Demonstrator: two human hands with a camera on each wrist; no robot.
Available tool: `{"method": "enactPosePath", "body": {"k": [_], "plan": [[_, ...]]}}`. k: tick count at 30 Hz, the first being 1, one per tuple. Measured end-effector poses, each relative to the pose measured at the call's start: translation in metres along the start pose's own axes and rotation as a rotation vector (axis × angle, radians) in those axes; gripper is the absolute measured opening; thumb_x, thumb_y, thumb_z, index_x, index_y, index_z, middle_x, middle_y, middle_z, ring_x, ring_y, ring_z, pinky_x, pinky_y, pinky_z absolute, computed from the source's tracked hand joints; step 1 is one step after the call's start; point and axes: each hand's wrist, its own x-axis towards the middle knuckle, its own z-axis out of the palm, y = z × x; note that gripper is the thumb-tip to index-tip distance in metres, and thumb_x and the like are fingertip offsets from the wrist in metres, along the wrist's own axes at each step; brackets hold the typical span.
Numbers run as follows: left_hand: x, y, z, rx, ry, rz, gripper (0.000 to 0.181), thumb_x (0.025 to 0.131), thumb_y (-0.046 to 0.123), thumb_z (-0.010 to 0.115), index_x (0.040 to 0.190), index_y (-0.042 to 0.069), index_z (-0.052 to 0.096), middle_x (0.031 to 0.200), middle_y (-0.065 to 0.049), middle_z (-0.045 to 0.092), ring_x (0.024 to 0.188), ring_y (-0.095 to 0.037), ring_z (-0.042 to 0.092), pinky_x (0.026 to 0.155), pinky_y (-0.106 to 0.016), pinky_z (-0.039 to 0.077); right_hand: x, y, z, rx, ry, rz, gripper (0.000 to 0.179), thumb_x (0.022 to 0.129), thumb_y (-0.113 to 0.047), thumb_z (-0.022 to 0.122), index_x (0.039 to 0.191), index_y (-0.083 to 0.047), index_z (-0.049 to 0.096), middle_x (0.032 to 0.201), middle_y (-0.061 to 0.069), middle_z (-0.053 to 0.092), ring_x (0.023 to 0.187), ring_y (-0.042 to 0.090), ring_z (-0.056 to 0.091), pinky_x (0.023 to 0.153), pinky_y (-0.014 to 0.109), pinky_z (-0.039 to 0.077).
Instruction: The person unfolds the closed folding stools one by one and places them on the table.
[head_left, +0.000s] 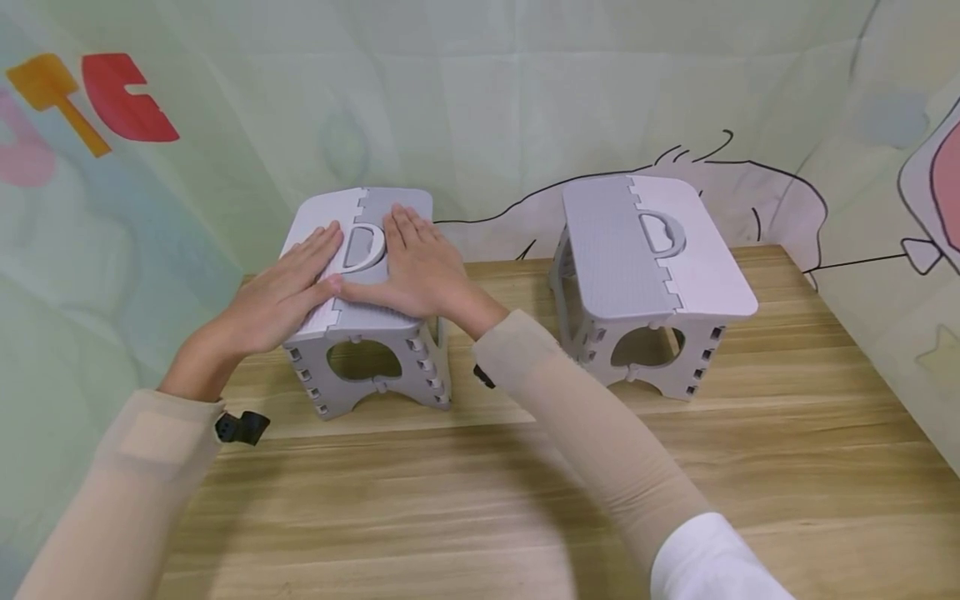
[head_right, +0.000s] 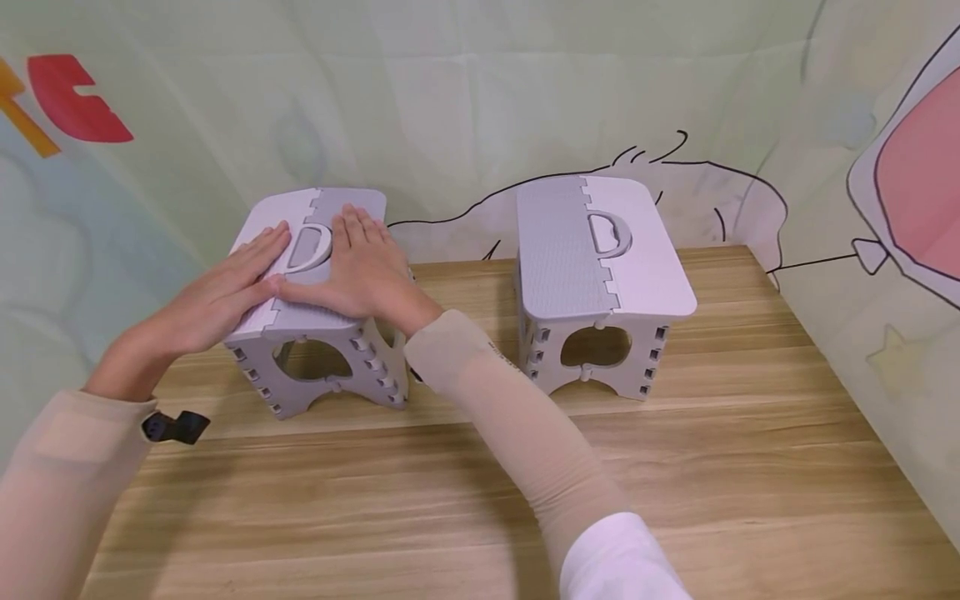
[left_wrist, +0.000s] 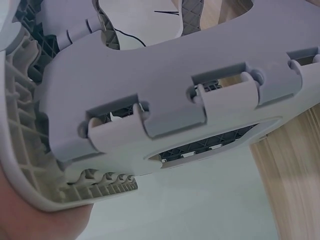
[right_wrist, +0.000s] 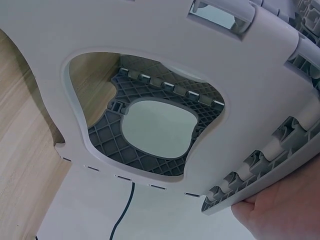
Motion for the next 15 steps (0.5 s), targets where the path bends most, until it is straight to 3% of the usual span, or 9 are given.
{"method": "enactPosePath", "body": {"k": [15], "plan": [[0.0004,-0.0025,0.0005,0.029,-0.010,0.021,0.065,0.109,0.039,0.029,0.160,0.006,0.005,0.166,-0.009,0.001,0.152,-0.028,-0.001,0.123,-0.048,0.005,0.0004,0.0001,-0.0008,-0.028,-0.005,-0.014,0.115,0.085,-0.087,0.025,0.159,-0.001,0.001,0.166,0.013,-0.004,0.151,0.021,-0.005,0.121,0.030,-0.002]]}}
